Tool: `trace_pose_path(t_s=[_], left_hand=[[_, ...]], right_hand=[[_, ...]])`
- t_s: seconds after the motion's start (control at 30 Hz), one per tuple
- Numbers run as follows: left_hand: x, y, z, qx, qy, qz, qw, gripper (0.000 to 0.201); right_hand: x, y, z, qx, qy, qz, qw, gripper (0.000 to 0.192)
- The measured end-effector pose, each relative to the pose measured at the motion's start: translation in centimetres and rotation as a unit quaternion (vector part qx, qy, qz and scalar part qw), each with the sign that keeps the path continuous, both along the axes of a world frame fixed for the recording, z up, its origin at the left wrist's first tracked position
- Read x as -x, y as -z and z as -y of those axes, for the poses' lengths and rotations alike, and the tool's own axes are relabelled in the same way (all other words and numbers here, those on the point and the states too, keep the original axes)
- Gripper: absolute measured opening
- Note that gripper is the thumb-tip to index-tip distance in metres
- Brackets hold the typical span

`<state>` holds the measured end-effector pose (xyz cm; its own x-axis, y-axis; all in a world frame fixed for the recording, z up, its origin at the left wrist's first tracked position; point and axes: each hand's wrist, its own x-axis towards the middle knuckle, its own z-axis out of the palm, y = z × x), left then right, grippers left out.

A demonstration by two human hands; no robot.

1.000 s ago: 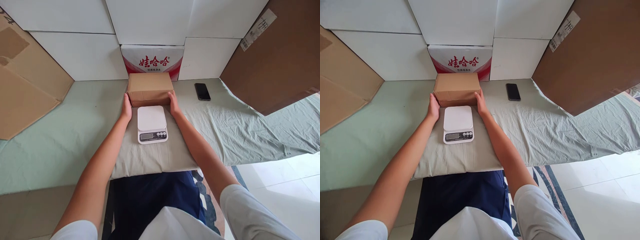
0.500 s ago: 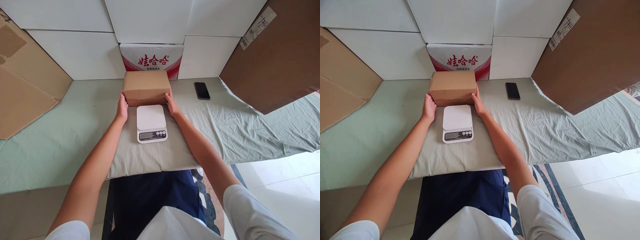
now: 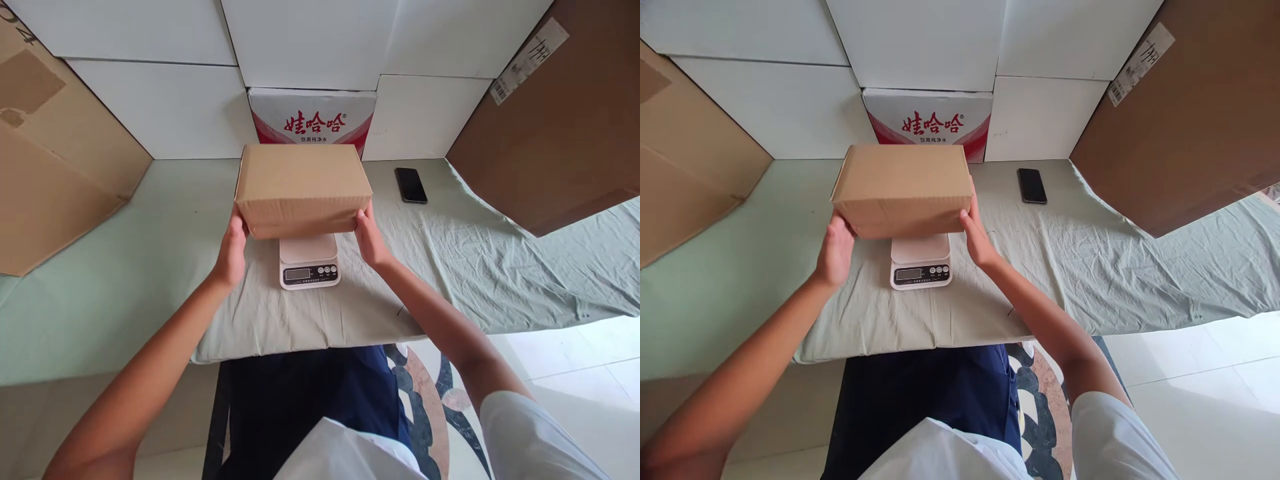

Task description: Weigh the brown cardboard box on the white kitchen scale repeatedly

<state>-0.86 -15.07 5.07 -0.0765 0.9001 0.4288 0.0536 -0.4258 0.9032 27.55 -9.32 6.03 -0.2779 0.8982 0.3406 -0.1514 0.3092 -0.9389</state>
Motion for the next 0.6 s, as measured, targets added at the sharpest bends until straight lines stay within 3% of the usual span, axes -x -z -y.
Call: trace_pose_path(t_s=[0.1, 0.2, 0.6], left_hand=[[-0.3, 1.9, 3.5, 0.033, -0.003, -0.011, 0.999, 0.072], [-0.4, 3.5, 4.9, 0.045, -0.002, -0.009, 0.999, 0.074], [-0.2, 4.8, 3.9, 0.025, -0.005, -0.006, 1.0, 0.07]], right_hand=[[-0.9, 0.9, 2.6, 0.013, 0.009, 0.008, 1.0, 0.071], [-1.0, 2.0, 3.8, 0.017, 0.016, 0.008, 1.0, 0.071], [-0.8, 3.5, 4.2, 0.009, 0.042, 0.01, 0.999, 0.076]])
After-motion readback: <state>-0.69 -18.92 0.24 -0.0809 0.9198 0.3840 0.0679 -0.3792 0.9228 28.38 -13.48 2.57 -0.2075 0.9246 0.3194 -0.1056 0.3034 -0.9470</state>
